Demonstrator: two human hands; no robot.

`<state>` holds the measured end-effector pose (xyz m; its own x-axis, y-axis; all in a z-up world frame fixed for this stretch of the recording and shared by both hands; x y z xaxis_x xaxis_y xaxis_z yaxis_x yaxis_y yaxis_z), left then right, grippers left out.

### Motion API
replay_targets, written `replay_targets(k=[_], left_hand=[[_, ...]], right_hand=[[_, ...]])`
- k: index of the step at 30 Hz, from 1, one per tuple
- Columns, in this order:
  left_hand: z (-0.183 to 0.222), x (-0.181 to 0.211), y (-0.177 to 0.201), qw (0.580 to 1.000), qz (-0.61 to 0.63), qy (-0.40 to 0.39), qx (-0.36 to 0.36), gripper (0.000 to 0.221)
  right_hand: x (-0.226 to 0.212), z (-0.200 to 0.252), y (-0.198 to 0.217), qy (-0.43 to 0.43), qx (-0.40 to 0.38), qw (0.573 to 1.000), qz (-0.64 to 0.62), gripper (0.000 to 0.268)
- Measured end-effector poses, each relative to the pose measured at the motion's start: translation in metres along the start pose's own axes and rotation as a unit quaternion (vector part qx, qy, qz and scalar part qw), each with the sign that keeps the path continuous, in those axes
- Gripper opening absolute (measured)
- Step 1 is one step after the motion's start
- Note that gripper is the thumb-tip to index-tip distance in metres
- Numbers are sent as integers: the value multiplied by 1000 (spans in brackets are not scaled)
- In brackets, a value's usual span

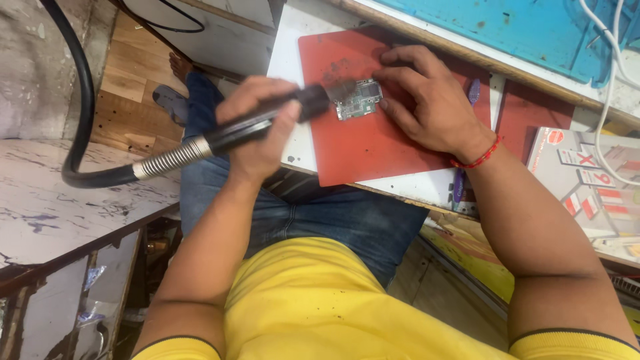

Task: The person scrapes a small circuit board with a toothbrush on a red mat, then uses a hot air gun to heat the board. The person handles the board and tools directly without visible intermediate containers.

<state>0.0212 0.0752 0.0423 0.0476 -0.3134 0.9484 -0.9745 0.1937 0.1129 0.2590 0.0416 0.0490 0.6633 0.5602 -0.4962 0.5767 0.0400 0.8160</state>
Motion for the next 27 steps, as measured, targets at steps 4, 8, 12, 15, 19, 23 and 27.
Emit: replay_targets(k=[4, 8, 12, 15, 19, 23, 27], left_hand=[[2, 7, -8, 998, -2, -41, -54, 19], [3, 7, -6, 998, -23, -41, -39, 19], [4, 8, -4, 997, -52, -53, -17, 21], [3, -1, -5, 999, -5, -7, -40, 21], [3, 5, -7, 998, -25, -50, -42, 21], [4, 3, -7, 997, -34, -48, -41, 21], [4, -6, 2, 1000, -24, -3, 12, 23]], right_hand=[[-1, 2, -1, 1, 3, 1000, 4, 37], [-2, 2, 0, 3, 9, 1000, 2, 36], [1, 2, 0, -6, 4, 1000, -2, 36], [1, 3, -2, -10, 2, 1000, -3, 36], [3, 2, -1, -9, 2, 1000, 5, 35], [2, 4, -2, -10, 4, 1000, 2, 35], [2, 4, -3, -10, 4, 1000, -6, 36]])
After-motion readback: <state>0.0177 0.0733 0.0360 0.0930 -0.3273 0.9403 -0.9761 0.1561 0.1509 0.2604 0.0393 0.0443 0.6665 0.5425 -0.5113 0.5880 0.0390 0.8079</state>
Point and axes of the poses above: each hand's wrist, its own z-axis away from the middle knuckle, its own y-axis out of the back of the hand, x = y × z, the point moved 9 cm from there along -z, towards the middle knuckle, and after that the axes turned 8 degrees about y, right-handed, at the moved point
